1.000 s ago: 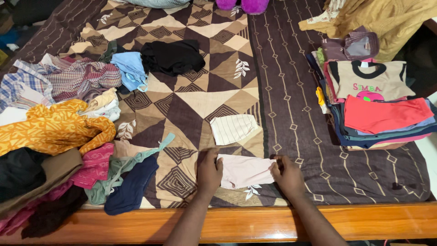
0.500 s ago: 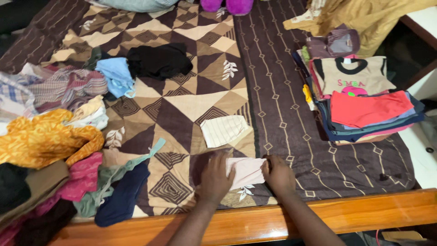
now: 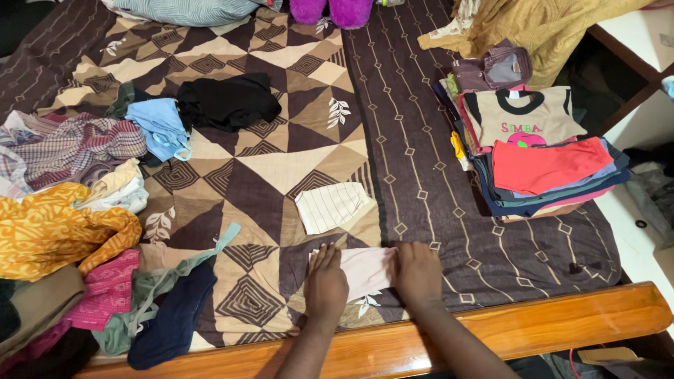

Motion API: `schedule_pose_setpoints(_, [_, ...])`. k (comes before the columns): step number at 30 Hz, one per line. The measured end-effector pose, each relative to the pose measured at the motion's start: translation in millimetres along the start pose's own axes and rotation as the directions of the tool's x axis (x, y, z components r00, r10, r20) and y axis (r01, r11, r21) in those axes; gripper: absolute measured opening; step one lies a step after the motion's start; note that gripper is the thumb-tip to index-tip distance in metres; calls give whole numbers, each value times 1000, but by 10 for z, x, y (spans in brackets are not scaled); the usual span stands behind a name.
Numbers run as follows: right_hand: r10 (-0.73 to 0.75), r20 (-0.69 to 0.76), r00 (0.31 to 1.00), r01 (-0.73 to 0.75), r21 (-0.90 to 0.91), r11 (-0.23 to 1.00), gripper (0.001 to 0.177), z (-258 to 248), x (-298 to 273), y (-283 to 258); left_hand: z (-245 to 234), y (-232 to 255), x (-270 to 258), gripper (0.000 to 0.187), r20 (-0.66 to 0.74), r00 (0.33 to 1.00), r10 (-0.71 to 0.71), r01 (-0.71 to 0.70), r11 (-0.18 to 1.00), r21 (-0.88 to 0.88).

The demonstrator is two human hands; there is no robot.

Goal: The person folds various small clothing items one by one on a bed, including a white striped top, a pink top, a green striped top, and a dark blue top. Each item is smoothed, folded into a compact rectangle, and placed onto a growing stack on the right side of the bed.

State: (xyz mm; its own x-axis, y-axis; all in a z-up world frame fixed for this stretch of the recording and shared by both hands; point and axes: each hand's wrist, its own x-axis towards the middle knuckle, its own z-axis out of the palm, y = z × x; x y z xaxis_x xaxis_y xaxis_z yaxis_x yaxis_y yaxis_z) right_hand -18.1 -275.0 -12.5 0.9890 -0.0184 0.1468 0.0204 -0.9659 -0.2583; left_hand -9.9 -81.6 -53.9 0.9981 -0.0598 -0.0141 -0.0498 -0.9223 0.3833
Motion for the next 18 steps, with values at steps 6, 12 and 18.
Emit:
schedule_pose_setpoints(6, [-437,238,867,435,66,898,61,204,-132,-499,-169,-14,-92,60,62,993,101,-108,985,137])
schedule_pose_setpoints(12, [-327,485,811,410,-73,909,70,68,-107,-540,-444,44,-153,66,243,970,-31,-5,989,146])
schedule_pose_setpoints(18, [-75,558,826,254,-249,935,81,-205,-41,-485,-555,55,-155,74,264,960,-89,43,983,176])
